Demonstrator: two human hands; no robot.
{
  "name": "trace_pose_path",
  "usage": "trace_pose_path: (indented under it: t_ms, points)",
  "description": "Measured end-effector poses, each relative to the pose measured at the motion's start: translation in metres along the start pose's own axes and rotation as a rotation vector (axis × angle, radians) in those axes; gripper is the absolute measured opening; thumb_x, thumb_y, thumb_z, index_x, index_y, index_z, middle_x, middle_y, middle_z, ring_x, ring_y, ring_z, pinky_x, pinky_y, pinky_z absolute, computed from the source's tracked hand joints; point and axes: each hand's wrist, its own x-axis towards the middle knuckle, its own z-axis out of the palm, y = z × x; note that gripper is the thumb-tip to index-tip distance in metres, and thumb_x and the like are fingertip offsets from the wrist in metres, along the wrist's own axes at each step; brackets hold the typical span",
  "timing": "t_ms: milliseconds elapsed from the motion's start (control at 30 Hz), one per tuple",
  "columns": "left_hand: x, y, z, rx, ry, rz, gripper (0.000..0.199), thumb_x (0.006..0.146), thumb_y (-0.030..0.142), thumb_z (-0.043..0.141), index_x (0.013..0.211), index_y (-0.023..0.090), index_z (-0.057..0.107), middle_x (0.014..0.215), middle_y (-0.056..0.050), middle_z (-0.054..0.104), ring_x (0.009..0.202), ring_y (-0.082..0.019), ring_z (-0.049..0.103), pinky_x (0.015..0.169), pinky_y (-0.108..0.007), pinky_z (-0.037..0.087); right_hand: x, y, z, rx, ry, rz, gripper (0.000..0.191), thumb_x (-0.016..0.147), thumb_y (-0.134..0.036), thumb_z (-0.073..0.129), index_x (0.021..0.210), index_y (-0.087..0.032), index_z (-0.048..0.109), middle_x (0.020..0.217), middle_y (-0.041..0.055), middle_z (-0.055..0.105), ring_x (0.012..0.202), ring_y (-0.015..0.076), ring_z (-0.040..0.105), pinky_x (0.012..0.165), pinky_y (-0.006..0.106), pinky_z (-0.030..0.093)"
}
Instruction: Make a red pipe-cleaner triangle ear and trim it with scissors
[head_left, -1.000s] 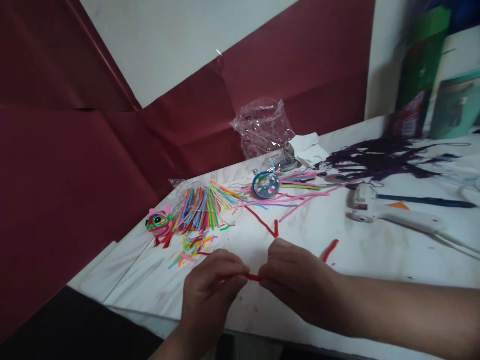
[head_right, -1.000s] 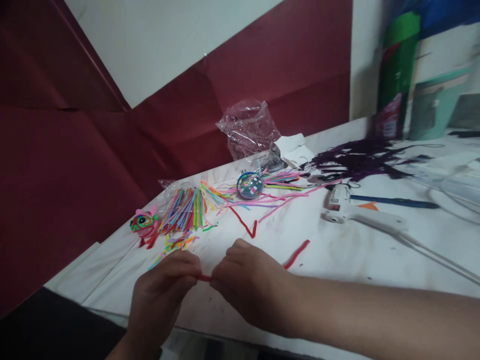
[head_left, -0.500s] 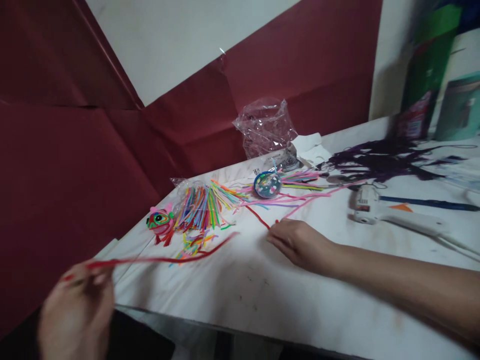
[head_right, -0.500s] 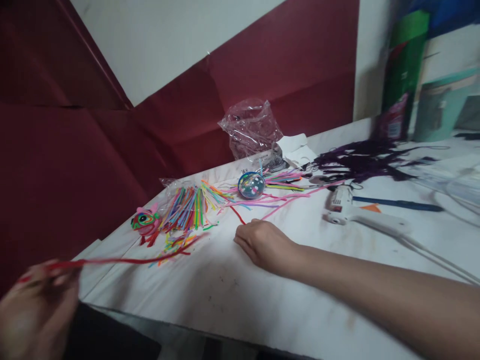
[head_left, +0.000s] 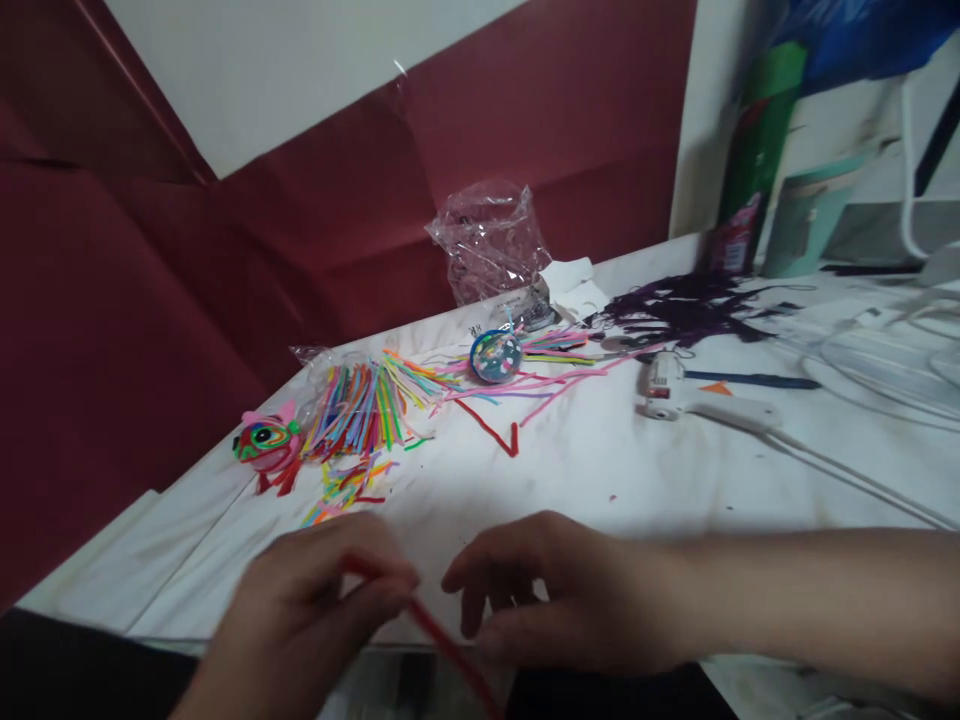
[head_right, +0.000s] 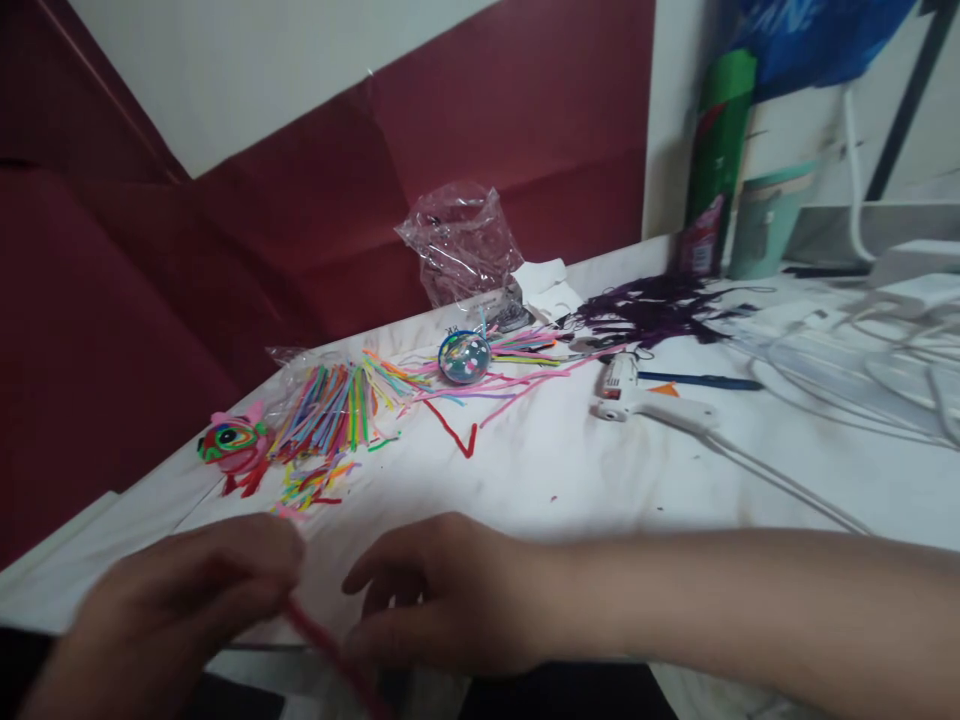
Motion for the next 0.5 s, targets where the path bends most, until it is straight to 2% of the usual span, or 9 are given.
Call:
trace_pose_path:
  t_ms: [33, 67, 100, 200, 267, 333, 400, 433, 500]
  points:
    - [0.012, 0.010, 0.013, -0.027, -0.141, 0.052, 0.015, 0.067, 0.028, 0.065, 0.054, 0.020, 0.063, 0.056, -0.001, 0.062, 0.054, -0.015, 0.055, 0.052, -0.024, 0.043, 0.002, 0.000, 0.001, 0.073, 0.016, 0.054, 0.021, 0.072, -0.022, 0.059, 0.089, -0.011, 0.062, 0.071, 0.0018, 0.062, 0.057, 0.0072, 0.050, 0.055, 0.018, 0.041]
    - [0.023, 0.014, 0.025, -0.088, -0.202, 0.128, 0.014, 0.067, 0.027, 0.064, 0.055, 0.020, 0.064, 0.053, 0.000, 0.060, 0.051, -0.013, 0.053, 0.050, -0.023, 0.041, 0.005, 0.002, 0.000, 0.136, 0.045, 0.087, 0.012, 0.072, -0.018, 0.057, 0.080, -0.011, 0.062, 0.064, -0.0006, 0.059, 0.052, 0.0056, 0.048, 0.051, 0.017, 0.040]
    - [0.035, 0.013, 0.035, -0.137, -0.237, 0.127, 0.014, 0.069, 0.026, 0.063, 0.056, 0.019, 0.064, 0.051, 0.000, 0.059, 0.050, -0.012, 0.051, 0.051, -0.023, 0.040, 0.008, 0.003, -0.003, 0.177, 0.067, 0.100, 0.006, 0.072, -0.015, 0.055, 0.072, -0.012, 0.060, 0.060, -0.0022, 0.057, 0.048, 0.0045, 0.046, 0.048, 0.016, 0.038]
    - [0.069, -0.010, 0.062, -0.345, -0.124, 0.018, 0.015, 0.074, 0.027, 0.056, 0.064, 0.018, 0.062, 0.051, 0.002, 0.053, 0.048, -0.011, 0.047, 0.049, -0.022, 0.038, 0.022, 0.009, -0.023, 0.160, 0.159, 0.076, 0.015, 0.075, -0.015, 0.052, 0.061, -0.013, 0.056, 0.050, -0.0044, 0.053, 0.041, 0.0034, 0.043, 0.041, 0.014, 0.033]
    - [0.090, -0.029, 0.080, -0.382, -0.100, -0.041, 0.020, 0.079, 0.030, 0.048, 0.081, 0.017, 0.063, 0.055, 0.002, 0.053, 0.053, -0.012, 0.049, 0.054, -0.024, 0.039, 0.032, 0.015, -0.047, 0.107, 0.321, 0.055, 0.023, 0.080, -0.021, 0.050, 0.059, -0.013, 0.054, 0.043, -0.0056, 0.049, 0.035, 0.0034, 0.039, 0.036, 0.015, 0.027]
    - [0.107, -0.044, 0.099, -0.246, -0.096, -0.020, 0.017, 0.075, 0.027, 0.050, 0.076, 0.016, 0.063, 0.060, 0.000, 0.055, 0.057, -0.013, 0.050, 0.057, -0.025, 0.039, 0.041, 0.023, -0.076, 0.117, 0.562, 0.016, 0.027, 0.085, -0.024, 0.043, 0.063, -0.014, 0.055, 0.044, -0.0056, 0.049, 0.033, 0.0034, 0.035, 0.035, 0.016, 0.026]
    - [0.118, -0.051, 0.118, -0.053, -0.114, 0.064, 0.013, 0.073, 0.024, 0.052, 0.070, 0.017, 0.062, 0.067, -0.002, 0.058, 0.066, -0.015, 0.052, 0.065, -0.027, 0.038, 0.048, 0.035, -0.102, 0.132, 0.745, 0.058, 0.023, 0.086, -0.024, 0.041, 0.070, -0.014, 0.055, 0.044, -0.0052, 0.051, 0.032, 0.0043, 0.036, 0.034, 0.017, 0.026]
    - [0.122, -0.053, 0.128, 0.010, -0.127, 0.089, 0.012, 0.072, 0.024, 0.053, 0.066, 0.017, 0.061, 0.067, -0.002, 0.057, 0.068, -0.016, 0.052, 0.067, -0.028, 0.037, 0.050, 0.041, -0.112, 0.131, 0.769, 0.079, 0.022, 0.085, -0.023, 0.042, 0.070, -0.014, 0.055, 0.044, -0.0051, 0.051, 0.032, 0.0043, 0.035, 0.034, 0.017, 0.025]
    - [0.126, -0.056, 0.144, 0.038, -0.087, 0.056, 0.012, 0.063, 0.028, 0.063, 0.059, 0.018, 0.058, 0.065, -0.002, 0.054, 0.072, -0.018, 0.050, 0.071, -0.030, 0.036, 0.053, 0.052, -0.125, 0.128, 0.790, 0.100, 0.018, 0.083, -0.020, 0.046, 0.068, -0.014, 0.052, 0.041, -0.0059, 0.049, 0.030, 0.0039, 0.032, 0.033, 0.017, 0.022]
